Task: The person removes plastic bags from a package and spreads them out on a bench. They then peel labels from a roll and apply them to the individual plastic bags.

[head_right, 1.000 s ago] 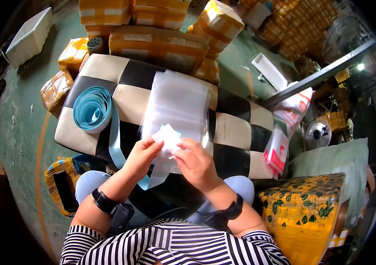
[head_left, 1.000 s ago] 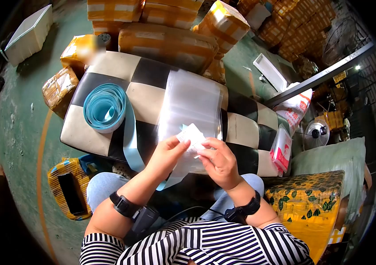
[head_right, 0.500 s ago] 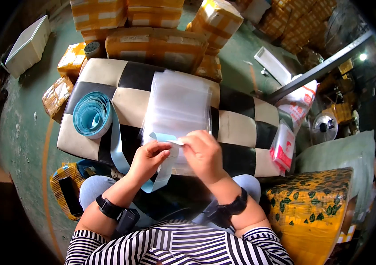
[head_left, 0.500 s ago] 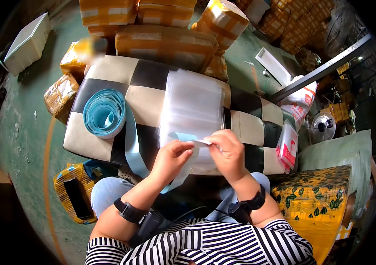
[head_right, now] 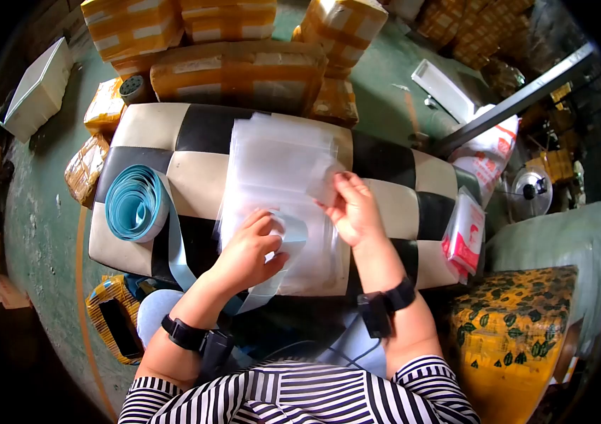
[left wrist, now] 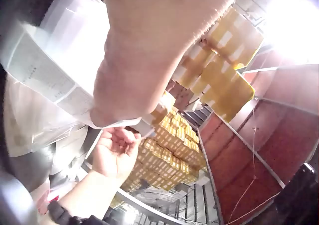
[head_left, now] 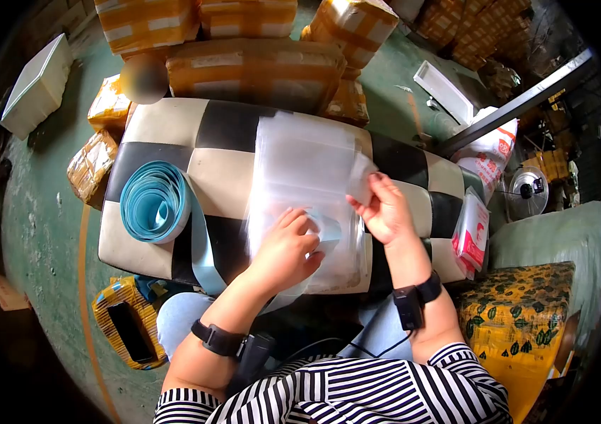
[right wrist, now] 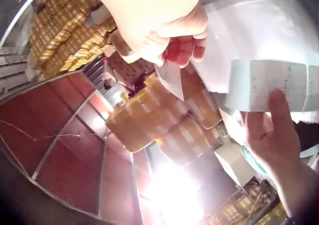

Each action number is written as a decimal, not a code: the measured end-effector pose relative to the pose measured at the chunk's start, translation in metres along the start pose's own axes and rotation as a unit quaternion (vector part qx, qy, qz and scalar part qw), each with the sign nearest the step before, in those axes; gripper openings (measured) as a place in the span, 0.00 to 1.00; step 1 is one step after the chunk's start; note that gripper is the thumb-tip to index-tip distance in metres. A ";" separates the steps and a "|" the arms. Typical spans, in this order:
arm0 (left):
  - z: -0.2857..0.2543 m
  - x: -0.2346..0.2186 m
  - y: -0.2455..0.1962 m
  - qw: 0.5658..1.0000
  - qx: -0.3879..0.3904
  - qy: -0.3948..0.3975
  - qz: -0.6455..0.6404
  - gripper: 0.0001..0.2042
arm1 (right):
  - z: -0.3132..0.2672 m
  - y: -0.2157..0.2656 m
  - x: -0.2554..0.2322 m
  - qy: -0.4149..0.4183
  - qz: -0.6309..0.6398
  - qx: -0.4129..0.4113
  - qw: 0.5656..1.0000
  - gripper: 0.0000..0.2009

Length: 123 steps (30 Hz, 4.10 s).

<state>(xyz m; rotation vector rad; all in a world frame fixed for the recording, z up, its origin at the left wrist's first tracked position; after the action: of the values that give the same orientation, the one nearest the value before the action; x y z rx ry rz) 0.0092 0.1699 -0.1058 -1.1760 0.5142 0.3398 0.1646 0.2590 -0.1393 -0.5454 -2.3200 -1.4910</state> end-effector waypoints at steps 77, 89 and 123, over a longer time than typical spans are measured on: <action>-0.006 0.019 0.038 0.998 -0.016 -0.055 -0.015 0.07 | 0.038 0.002 -0.068 -0.188 -0.609 -0.228 0.736 0.11; -0.010 0.001 0.061 0.931 -0.240 -0.122 -0.246 0.10 | 0.017 0.057 -0.086 -0.208 -0.504 -0.369 0.753 0.08; -0.038 -0.051 0.091 0.612 -0.282 -0.314 -0.669 0.03 | -0.009 0.066 0.226 0.195 -0.381 -0.213 0.878 0.08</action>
<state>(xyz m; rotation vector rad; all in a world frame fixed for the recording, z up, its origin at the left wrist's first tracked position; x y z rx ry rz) -0.0878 0.1673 -0.1603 -1.6056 -1.2300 -0.4619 0.0000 0.3074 0.0227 0.6336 -1.9470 -2.2130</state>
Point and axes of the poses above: each hand's wrist, its own z-axis towards the middle knuckle, its own x-axis out of the palm, y = z × x, the point moved 8 cm from there along z, towards the middle knuckle, and after that the axes turned 10 degrees about -y, right-handed, at the moved point
